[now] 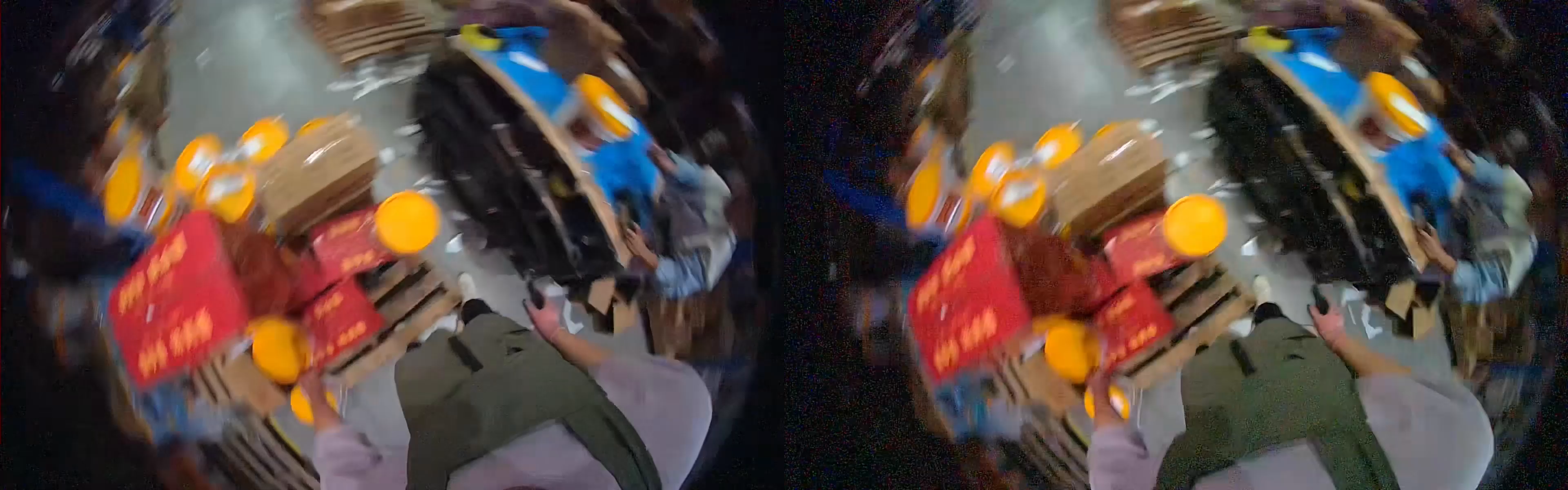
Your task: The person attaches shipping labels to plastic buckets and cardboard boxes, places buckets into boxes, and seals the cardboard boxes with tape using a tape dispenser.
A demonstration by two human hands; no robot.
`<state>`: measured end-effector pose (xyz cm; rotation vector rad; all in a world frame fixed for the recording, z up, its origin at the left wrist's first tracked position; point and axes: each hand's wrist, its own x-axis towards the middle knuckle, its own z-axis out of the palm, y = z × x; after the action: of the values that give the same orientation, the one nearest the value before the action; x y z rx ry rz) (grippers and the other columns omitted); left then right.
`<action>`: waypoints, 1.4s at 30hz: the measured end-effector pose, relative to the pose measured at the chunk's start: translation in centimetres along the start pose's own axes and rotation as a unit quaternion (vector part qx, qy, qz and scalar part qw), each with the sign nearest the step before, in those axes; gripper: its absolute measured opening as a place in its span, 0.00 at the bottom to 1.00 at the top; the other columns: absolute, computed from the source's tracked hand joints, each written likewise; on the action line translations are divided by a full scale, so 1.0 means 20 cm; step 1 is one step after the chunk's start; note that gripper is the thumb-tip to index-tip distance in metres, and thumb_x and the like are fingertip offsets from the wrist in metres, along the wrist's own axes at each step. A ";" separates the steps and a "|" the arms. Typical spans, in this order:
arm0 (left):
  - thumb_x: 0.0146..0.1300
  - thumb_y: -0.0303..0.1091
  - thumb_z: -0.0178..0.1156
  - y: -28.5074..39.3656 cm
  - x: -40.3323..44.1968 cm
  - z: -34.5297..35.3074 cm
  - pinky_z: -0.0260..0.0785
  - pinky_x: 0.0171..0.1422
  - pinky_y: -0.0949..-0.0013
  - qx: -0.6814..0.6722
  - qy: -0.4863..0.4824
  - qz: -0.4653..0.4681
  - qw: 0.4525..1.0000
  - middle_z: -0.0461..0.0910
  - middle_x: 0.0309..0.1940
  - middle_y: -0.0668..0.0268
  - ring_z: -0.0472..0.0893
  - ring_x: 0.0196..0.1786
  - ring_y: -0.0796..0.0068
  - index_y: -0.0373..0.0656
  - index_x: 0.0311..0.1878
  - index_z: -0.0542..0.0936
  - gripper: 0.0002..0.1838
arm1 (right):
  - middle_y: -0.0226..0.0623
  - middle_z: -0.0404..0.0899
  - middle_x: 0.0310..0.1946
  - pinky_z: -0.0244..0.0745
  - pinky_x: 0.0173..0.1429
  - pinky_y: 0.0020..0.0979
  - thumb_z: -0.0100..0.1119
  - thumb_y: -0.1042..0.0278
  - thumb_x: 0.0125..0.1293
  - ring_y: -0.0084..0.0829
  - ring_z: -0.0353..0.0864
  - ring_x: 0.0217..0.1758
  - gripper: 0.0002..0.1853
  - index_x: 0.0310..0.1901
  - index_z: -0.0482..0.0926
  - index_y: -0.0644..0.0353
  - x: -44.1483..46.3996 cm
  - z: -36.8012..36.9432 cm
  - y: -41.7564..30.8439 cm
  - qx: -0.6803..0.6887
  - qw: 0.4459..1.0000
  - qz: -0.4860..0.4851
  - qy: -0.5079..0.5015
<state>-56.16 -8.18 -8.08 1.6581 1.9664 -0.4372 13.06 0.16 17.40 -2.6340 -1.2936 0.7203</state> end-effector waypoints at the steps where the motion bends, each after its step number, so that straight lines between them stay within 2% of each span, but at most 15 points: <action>1: 0.64 0.45 0.56 -0.06 0.00 -0.13 0.73 0.50 0.50 0.101 -0.034 -0.044 0.993 0.81 0.47 0.52 0.79 0.49 0.48 0.53 0.63 0.76 0.24 | 0.55 0.76 0.56 0.71 0.62 0.46 0.58 0.35 0.61 0.52 0.75 0.59 0.39 0.67 0.67 0.51 -0.07 0.04 0.07 -0.035 0.999 0.031 0.011; 2: 0.70 0.48 0.50 -0.04 -0.07 -0.31 0.64 0.68 0.58 0.174 0.001 -0.086 0.981 0.79 0.55 0.57 0.79 0.57 0.62 0.55 0.69 0.70 0.26 | 0.55 0.75 0.57 0.70 0.62 0.47 0.56 0.33 0.60 0.53 0.75 0.61 0.40 0.68 0.66 0.51 -0.11 0.07 0.10 -0.070 0.996 0.062 0.015; 3: 0.70 0.48 0.50 -0.17 0.05 -0.24 0.64 0.68 0.58 0.177 0.019 -0.042 0.983 0.79 0.55 0.57 0.79 0.57 0.62 0.55 0.69 0.70 0.26 | 0.55 0.74 0.58 0.70 0.63 0.47 0.55 0.32 0.60 0.52 0.74 0.61 0.41 0.69 0.65 0.50 -0.16 0.04 0.07 -0.078 0.992 0.096 -0.016; 4: 0.67 0.49 0.57 -0.35 0.15 -0.21 0.73 0.57 0.50 0.056 0.073 -0.252 0.963 0.79 0.51 0.46 0.79 0.54 0.50 0.40 0.64 0.72 0.29 | 0.54 0.73 0.59 0.70 0.63 0.47 0.55 0.32 0.60 0.51 0.73 0.62 0.41 0.69 0.65 0.50 -0.22 0.00 0.05 -0.086 0.987 0.126 -0.052; 5: 0.63 0.39 0.65 -0.39 0.26 -0.21 0.70 0.64 0.61 -0.140 0.112 -0.431 0.884 0.73 0.56 0.60 0.74 0.58 0.63 0.47 0.67 0.66 0.31 | 0.51 0.74 0.59 0.70 0.64 0.46 0.53 0.30 0.60 0.49 0.74 0.62 0.42 0.69 0.65 0.49 -0.28 0.00 0.10 -0.077 0.992 0.072 -0.068; 8: 0.61 0.41 0.65 -0.24 0.64 -0.06 0.70 0.63 0.61 -0.151 0.093 -0.368 0.913 0.74 0.55 0.59 0.75 0.57 0.62 0.46 0.67 0.66 0.33 | 0.49 0.76 0.58 0.70 0.64 0.45 0.53 0.31 0.60 0.50 0.75 0.61 0.41 0.69 0.66 0.50 -0.38 -0.03 0.17 -0.059 0.992 0.039 -0.104; 9: 0.60 0.42 0.65 -0.17 0.70 -0.02 0.70 0.62 0.60 -0.156 0.084 -0.353 0.919 0.74 0.55 0.59 0.75 0.56 0.62 0.46 0.68 0.65 0.34 | 0.47 0.82 0.49 0.73 0.61 0.42 0.61 0.39 0.58 0.45 0.81 0.54 0.34 0.62 0.73 0.51 -0.41 -0.05 0.13 -0.109 0.990 0.054 -0.065; 12: 0.57 0.45 0.66 -0.03 0.82 0.23 0.70 0.60 0.60 -0.176 0.057 -0.324 0.928 0.75 0.53 0.59 0.75 0.54 0.61 0.45 0.68 0.64 0.37 | 0.47 0.82 0.47 0.75 0.58 0.41 0.61 0.39 0.58 0.45 0.82 0.51 0.35 0.63 0.72 0.51 -0.46 -0.13 0.10 -0.101 0.991 0.052 -0.070; 18: 0.51 0.51 0.67 0.49 0.76 0.69 0.71 0.57 0.59 -0.221 -0.006 -0.270 0.937 0.76 0.51 0.59 0.76 0.51 0.60 0.44 0.69 0.62 0.44 | 0.45 0.83 0.47 0.76 0.54 0.41 0.58 0.36 0.60 0.45 0.82 0.49 0.36 0.65 0.70 0.50 -0.48 -0.19 0.01 -0.209 0.974 0.019 -0.083; 21: 0.48 0.54 0.67 0.67 0.72 0.82 0.71 0.55 0.59 -0.229 -0.019 -0.241 0.943 0.77 0.50 0.59 0.77 0.50 0.59 0.43 0.70 0.61 0.47 | 0.43 0.83 0.46 0.77 0.52 0.40 0.59 0.36 0.60 0.44 0.82 0.48 0.36 0.64 0.70 0.49 -0.45 -0.20 0.02 -0.221 0.963 0.001 -0.153; 24: 0.45 0.57 0.68 0.81 0.52 0.93 0.71 0.53 0.58 -0.237 -0.031 -0.238 0.941 0.77 0.48 0.58 0.77 0.48 0.58 0.43 0.70 0.60 0.51 | 0.43 0.83 0.44 0.77 0.52 0.42 0.59 0.38 0.60 0.44 0.82 0.48 0.34 0.64 0.71 0.47 -0.45 -0.16 0.16 -0.204 0.970 -0.012 -0.131; 31: 0.38 0.63 0.69 0.81 0.19 0.80 0.72 0.49 0.58 -0.224 0.003 -0.241 0.944 0.79 0.45 0.58 0.79 0.44 0.57 0.41 0.71 0.58 0.59 | 0.45 0.82 0.47 0.76 0.55 0.42 0.62 0.41 0.60 0.46 0.81 0.50 0.32 0.63 0.72 0.47 -0.43 -0.17 0.02 -0.129 0.985 0.005 -0.119; 35: 0.35 0.67 0.70 0.80 0.07 0.60 0.72 0.46 0.57 -0.209 0.044 -0.236 0.948 0.80 0.44 0.58 0.79 0.42 0.56 0.40 0.72 0.57 0.64 | 0.46 0.81 0.48 0.75 0.56 0.43 0.61 0.42 0.60 0.45 0.80 0.52 0.32 0.63 0.72 0.48 -0.38 -0.01 0.21 -0.087 0.992 -0.031 -0.091; 37: 0.33 0.69 0.70 0.73 0.02 0.47 0.72 0.45 0.57 -0.196 0.076 -0.238 0.948 0.81 0.43 0.57 0.80 0.41 0.55 0.40 0.72 0.56 0.66 | 0.46 0.80 0.48 0.73 0.60 0.43 0.61 0.43 0.59 0.46 0.79 0.54 0.32 0.61 0.73 0.52 -0.35 -0.01 0.13 -0.109 0.988 0.033 -0.109; 42: 0.28 0.74 0.71 0.69 0.10 0.21 0.73 0.42 0.56 -0.184 0.158 -0.239 0.940 0.82 0.41 0.57 0.81 0.38 0.54 0.39 0.73 0.54 0.72 | 0.47 0.77 0.51 0.70 0.64 0.42 0.61 0.44 0.56 0.46 0.77 0.57 0.33 0.58 0.73 0.57 -0.17 0.17 0.12 0.006 0.990 -0.112 -0.080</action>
<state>-42.10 -6.19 -11.48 1.0585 2.5106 0.0448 11.44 -4.34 14.83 -2.4106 -1.5889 0.9142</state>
